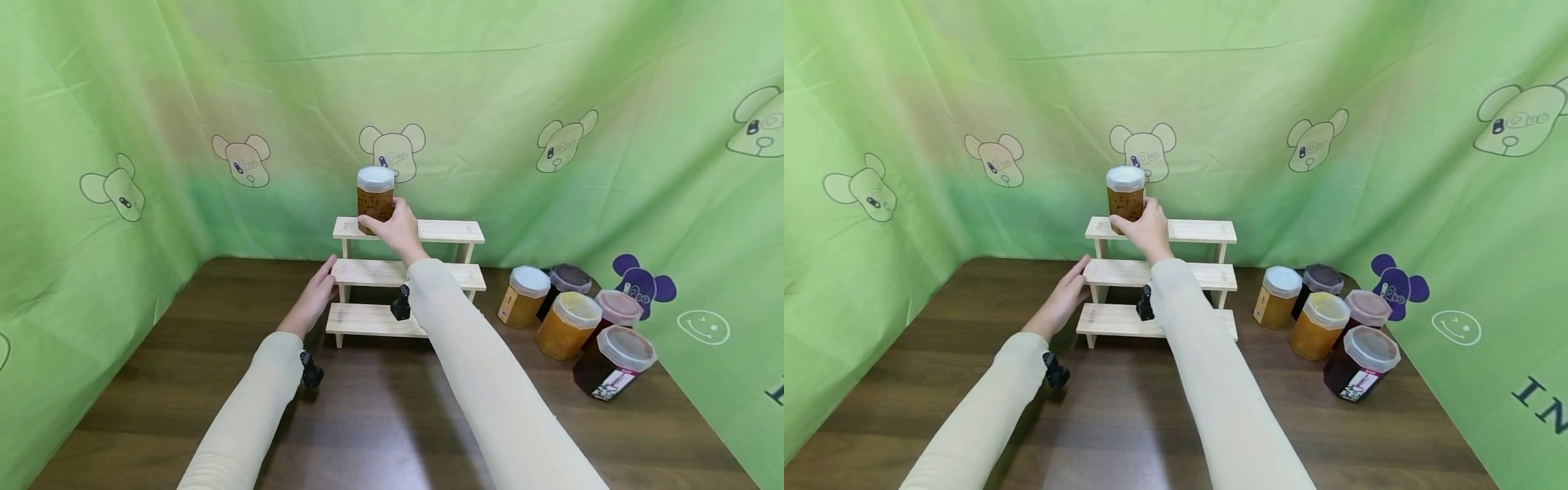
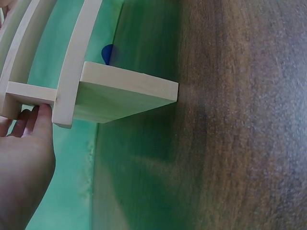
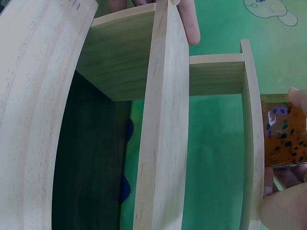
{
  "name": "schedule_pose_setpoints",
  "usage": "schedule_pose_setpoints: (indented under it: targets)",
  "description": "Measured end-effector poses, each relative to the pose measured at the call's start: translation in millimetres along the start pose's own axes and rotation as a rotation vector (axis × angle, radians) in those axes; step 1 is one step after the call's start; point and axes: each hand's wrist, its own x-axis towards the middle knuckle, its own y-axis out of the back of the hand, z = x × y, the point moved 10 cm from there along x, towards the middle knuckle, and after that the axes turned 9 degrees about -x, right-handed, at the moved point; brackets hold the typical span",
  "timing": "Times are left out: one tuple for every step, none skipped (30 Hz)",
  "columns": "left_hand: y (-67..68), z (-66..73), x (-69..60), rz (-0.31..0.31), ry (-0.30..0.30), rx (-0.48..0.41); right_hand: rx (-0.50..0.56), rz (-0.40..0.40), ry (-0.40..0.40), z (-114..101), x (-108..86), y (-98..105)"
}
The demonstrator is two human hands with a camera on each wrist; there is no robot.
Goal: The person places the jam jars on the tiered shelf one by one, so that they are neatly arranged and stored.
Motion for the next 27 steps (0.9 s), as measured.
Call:
schedule_pose_setpoints:
  targets:
    - [0.4, 0.1, 0.4, 0.001, -0.002, 0.000, 0.000, -0.002, 0.001, -0.1, 0.4, -0.3]
    - [0.8, 0.0, 0.8, 0.004, -0.002, -0.001, 0.001, -0.003, 0.002, -0.1, 0.6, -0.6]
    - [1.0, -0.1, 1.0, 0.006, -0.002, -0.001, 0.002, -0.004, 0.003, 0.0, 0.8, -0.9]
    - [1.1, -0.2, 1.1, 0.005, -0.002, 0.001, 0.000, -0.003, 0.005, 0.2, 1.0, -1.3]
    - [1.3, -0.7, 1.6, 0.005, -0.001, 0.000, -0.001, -0.001, 0.007, 0.4, 1.1, -1.4]
    - [1.4, -1.0, 1.6, 0.004, 0.000, 0.000, 0.001, 0.002, 0.009, 0.5, 0.9, -1.5]
    - [1.5, -1.3, 1.6, 0.003, 0.001, 0.001, 0.004, 0.004, 0.009, 0.7, 0.7, -1.7]
    - [1.4, -1.7, 1.5, 0.003, 0.004, 0.002, 0.011, 0.006, 0.009, 1.0, 0.3, -1.8]
    - [1.2, -1.9, 1.5, 0.001, 0.004, 0.001, 0.022, 0.008, 0.005, 1.6, -0.1, -1.7]
    - [0.9, -2.0, 1.3, -0.001, 0.004, 0.001, 0.030, 0.009, 0.001, 2.1, -0.6, -1.7]
    - [0.9, -2.0, 1.3, -0.002, 0.004, 0.001, 0.042, 0.008, -0.004, 2.6, -1.1, -1.7]
    - [0.7, -1.7, 0.9, -0.001, 0.004, 0.001, 0.054, 0.005, -0.011, 3.1, -2.0, -1.7]
    - [0.6, -1.5, 1.0, -0.001, 0.002, 0.000, 0.062, 0.001, -0.018, 3.7, -2.6, -1.6]
    - [0.5, -1.1, 1.1, 0.000, 0.001, -0.001, 0.068, -0.003, -0.024, 3.9, -3.4, -1.2]
    - [0.5, -0.8, 1.0, 0.000, -0.001, -0.003, 0.071, -0.006, -0.028, 4.3, -4.1, -0.7]
    - [0.3, -0.3, 0.8, -0.003, -0.004, -0.008, 0.072, -0.009, -0.029, 4.5, -4.7, -0.2]
    - [-0.8, 3.5, -1.6, -0.006, 0.003, -0.015, 0.075, -0.013, -0.031, 4.4, -5.8, 0.6]
    - [-1.1, 3.6, -1.5, -0.010, 0.005, -0.018, 0.076, -0.017, -0.028, 4.3, -6.9, 1.5]
    - [-1.2, 3.6, -1.5, -0.014, 0.004, -0.020, 0.071, -0.020, -0.026, 4.5, -7.7, 2.5]
    - [-1.2, 3.5, -1.5, -0.016, 0.005, -0.022, 0.069, -0.025, -0.025, 4.8, -8.8, 3.6]
    - [-1.2, 3.0, -1.2, -0.016, 0.006, -0.024, 0.066, -0.030, -0.024, 5.5, -9.8, 4.5]
    - [-1.1, 2.2, -0.9, -0.016, 0.008, -0.025, 0.061, -0.038, -0.024, 6.3, -11.0, 5.3]
    - [-0.9, 1.2, -0.4, -0.016, 0.010, -0.020, 0.056, -0.047, -0.023, 7.2, -12.2, 6.1]
    - [0.3, -3.2, 2.3, -0.012, 0.003, -0.015, 0.049, -0.056, -0.022, 8.5, -13.2, 6.9]
    - [0.7, -3.2, 2.7, -0.008, -0.001, -0.014, 0.044, -0.064, -0.022, 9.1, -13.6, 8.0]
    - [1.1, -3.1, 3.3, -0.006, -0.004, -0.013, 0.041, -0.075, -0.020, 10.0, -13.7, 8.9]
    - [1.4, -3.0, 3.8, -0.006, -0.007, -0.011, 0.041, -0.084, -0.018, 10.7, -14.1, 10.1]
